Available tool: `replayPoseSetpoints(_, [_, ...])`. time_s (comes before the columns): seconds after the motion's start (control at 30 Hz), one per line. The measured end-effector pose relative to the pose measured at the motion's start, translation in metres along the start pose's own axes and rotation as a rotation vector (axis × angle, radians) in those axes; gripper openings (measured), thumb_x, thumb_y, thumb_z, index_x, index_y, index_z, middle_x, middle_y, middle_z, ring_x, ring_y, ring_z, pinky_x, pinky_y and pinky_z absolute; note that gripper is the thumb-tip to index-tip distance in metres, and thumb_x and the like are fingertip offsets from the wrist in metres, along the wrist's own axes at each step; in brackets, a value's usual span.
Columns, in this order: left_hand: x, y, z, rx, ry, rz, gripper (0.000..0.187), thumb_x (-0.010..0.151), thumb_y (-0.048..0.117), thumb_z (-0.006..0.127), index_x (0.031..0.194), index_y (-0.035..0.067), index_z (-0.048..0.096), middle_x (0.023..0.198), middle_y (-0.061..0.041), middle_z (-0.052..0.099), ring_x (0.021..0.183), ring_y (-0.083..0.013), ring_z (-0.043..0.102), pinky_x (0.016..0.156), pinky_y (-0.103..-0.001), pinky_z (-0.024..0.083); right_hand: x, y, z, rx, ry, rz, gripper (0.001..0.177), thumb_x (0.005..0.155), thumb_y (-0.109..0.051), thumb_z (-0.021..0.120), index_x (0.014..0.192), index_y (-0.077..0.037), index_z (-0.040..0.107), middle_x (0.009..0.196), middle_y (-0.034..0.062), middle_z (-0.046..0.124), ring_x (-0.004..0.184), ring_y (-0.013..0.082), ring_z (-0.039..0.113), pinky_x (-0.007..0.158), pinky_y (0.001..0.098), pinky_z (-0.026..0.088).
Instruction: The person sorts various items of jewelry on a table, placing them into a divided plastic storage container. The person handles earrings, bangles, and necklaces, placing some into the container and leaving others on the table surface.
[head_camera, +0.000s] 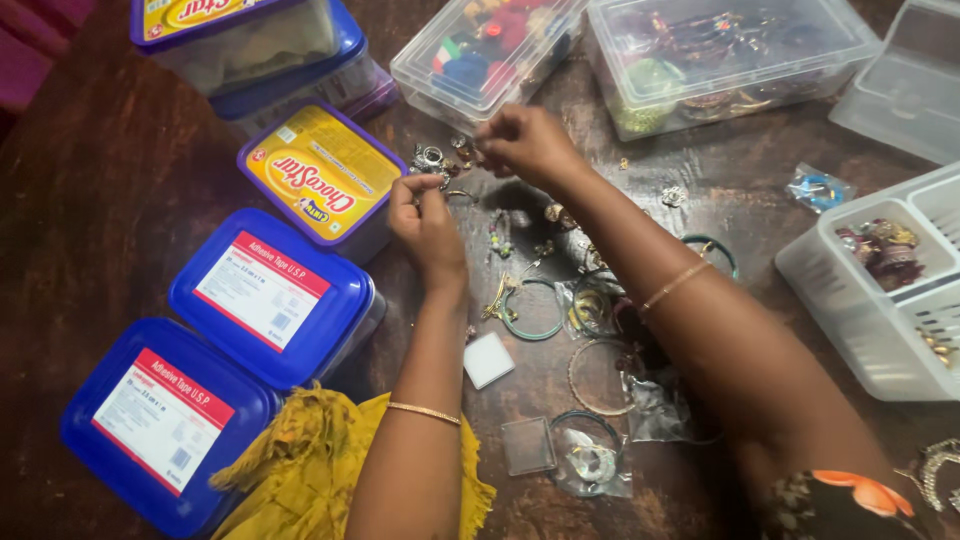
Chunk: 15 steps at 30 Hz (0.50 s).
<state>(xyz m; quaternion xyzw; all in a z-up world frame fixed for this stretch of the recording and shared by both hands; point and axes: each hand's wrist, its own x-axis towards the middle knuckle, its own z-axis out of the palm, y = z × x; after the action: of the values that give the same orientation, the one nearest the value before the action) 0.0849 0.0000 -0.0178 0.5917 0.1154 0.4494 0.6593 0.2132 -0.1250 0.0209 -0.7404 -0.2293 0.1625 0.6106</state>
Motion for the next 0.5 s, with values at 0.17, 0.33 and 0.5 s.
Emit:
replayPoseSetpoints(0.17, [0.004, -0.001, -0.001, -0.024, 0.000, 0.035, 0.012, 0.091, 0.000, 0.055, 0.091, 0.005, 0.066, 0.081, 0.003, 0.057, 0.070, -0.0066, 0.047, 0.062, -0.024, 0.037, -0.013, -0.031, -0.011, 0.195, 0.013, -0.217, 0.023, 0.099, -0.011, 0.066, 0.121, -0.006, 0.062, 0.103, 0.0057, 0.074, 0.089, 0.0132, 0.077, 0.075, 0.0258, 0.067])
replayPoseSetpoints(0.33, [-0.009, 0.016, 0.016, 0.320, -0.219, 0.054, 0.007, 0.089, 0.007, 0.062, 0.088, 0.008, 0.068, 0.070, 0.000, 0.061, 0.059, -0.0085, 0.053, 0.054, -0.030, 0.042, -0.088, -0.039, -0.085, 0.078, 0.190, -0.282, 0.023, 0.104, -0.012, 0.065, 0.125, -0.005, 0.063, 0.104, 0.0077, 0.071, 0.091, 0.0148, 0.072, 0.075, 0.0268, 0.061])
replayPoseSetpoints(0.5, [-0.021, 0.034, 0.031, 0.656, -0.526, -0.037, 0.015, 0.083, 0.020, 0.068, 0.096, 0.018, 0.077, 0.061, -0.009, 0.064, 0.056, -0.0203, 0.064, 0.055, -0.036, 0.047, -0.133, -0.013, -0.097, -0.542, 0.213, -0.161, 0.021, 0.095, -0.020, 0.073, 0.113, -0.011, 0.074, 0.108, 0.0078, 0.077, 0.095, 0.0187, 0.074, 0.084, 0.0343, 0.058])
